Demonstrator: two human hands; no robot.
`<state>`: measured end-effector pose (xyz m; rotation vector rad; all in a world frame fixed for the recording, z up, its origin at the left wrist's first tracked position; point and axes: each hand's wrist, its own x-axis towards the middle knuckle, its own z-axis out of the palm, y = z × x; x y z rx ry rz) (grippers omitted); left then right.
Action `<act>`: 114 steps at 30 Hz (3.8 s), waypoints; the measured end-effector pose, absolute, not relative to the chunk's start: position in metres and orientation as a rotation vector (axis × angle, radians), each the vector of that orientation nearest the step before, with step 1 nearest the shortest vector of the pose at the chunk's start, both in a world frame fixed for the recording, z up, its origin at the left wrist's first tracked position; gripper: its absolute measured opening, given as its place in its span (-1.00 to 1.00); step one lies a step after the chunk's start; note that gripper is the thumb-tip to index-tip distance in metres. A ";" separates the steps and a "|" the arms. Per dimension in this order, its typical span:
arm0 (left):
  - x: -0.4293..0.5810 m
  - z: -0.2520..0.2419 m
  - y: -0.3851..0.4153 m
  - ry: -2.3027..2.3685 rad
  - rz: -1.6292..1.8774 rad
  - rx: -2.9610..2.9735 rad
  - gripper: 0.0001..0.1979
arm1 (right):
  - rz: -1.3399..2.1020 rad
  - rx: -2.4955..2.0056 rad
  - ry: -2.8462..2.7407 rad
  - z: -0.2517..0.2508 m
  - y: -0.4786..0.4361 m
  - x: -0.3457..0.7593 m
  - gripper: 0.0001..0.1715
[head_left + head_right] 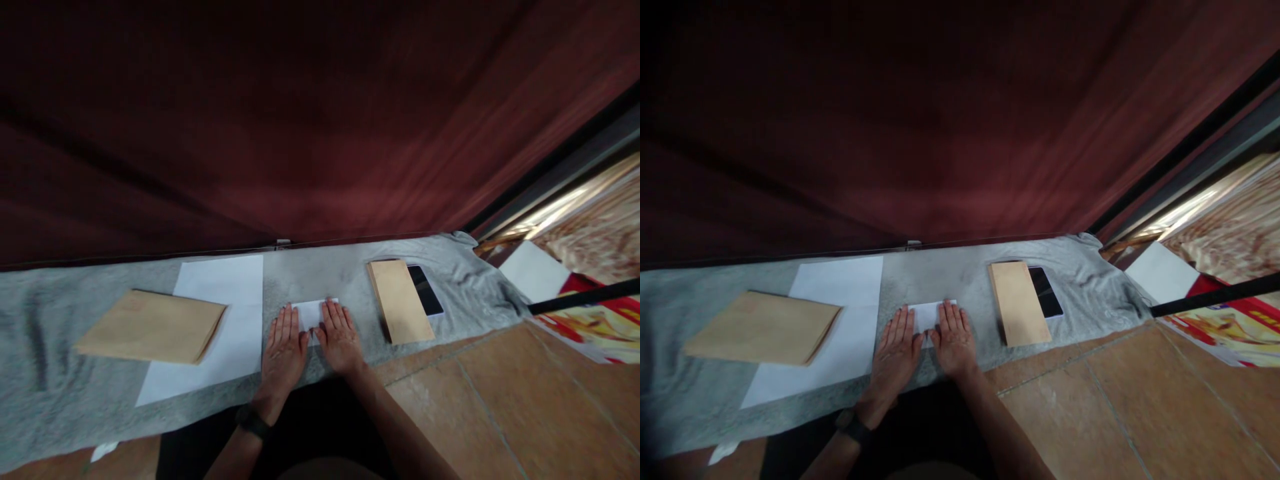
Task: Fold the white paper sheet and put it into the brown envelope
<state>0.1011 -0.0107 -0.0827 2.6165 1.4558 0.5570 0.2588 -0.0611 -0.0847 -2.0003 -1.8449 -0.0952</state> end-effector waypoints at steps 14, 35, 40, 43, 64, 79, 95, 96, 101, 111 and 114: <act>0.092 -0.085 -0.021 1.527 0.589 2.606 -0.42 | -0.132 -2.122 -1.883 -0.086 -0.073 0.283 -0.35; 0.082 -0.070 -0.052 1.128 0.376 2.907 -0.31 | -0.161 -2.002 -1.879 -0.081 -0.083 0.275 -0.35; 0.080 -0.068 -0.052 1.068 0.346 2.920 -0.30 | 0.006 -1.807 -2.099 -0.074 -0.095 0.247 -0.39; 0.080 -0.065 -0.052 1.040 0.327 2.920 -0.28 | -0.012 -1.828 -2.128 -0.074 -0.100 0.246 -0.38; 0.067 -0.050 -0.055 1.065 0.264 2.769 -0.23 | -0.055 -1.847 -2.151 -0.080 -0.120 0.276 -0.24; 0.063 -0.059 -0.055 1.099 0.353 2.815 -0.21 | -0.109 -1.892 -2.118 -0.084 -0.126 0.284 -0.25; 0.113 -0.068 -0.012 1.151 0.633 2.724 -0.39 | -0.045 -1.940 -2.020 -0.080 -0.061 0.260 -0.25; 0.116 -0.071 -0.007 1.152 0.618 2.722 -0.39 | -0.043 -1.953 -2.033 -0.081 -0.057 0.258 -0.26; 0.118 -0.082 0.006 1.174 0.579 2.736 -0.33 | -0.086 -2.020 -1.988 -0.086 -0.051 0.250 -0.34; 0.110 -0.085 0.002 1.242 0.561 2.754 -0.28 | -0.075 -2.075 -1.927 -0.085 -0.053 0.251 -0.31; 0.104 -0.084 -0.004 1.274 0.549 2.757 -0.27 | -0.097 -2.086 -1.886 -0.084 -0.056 0.254 -0.31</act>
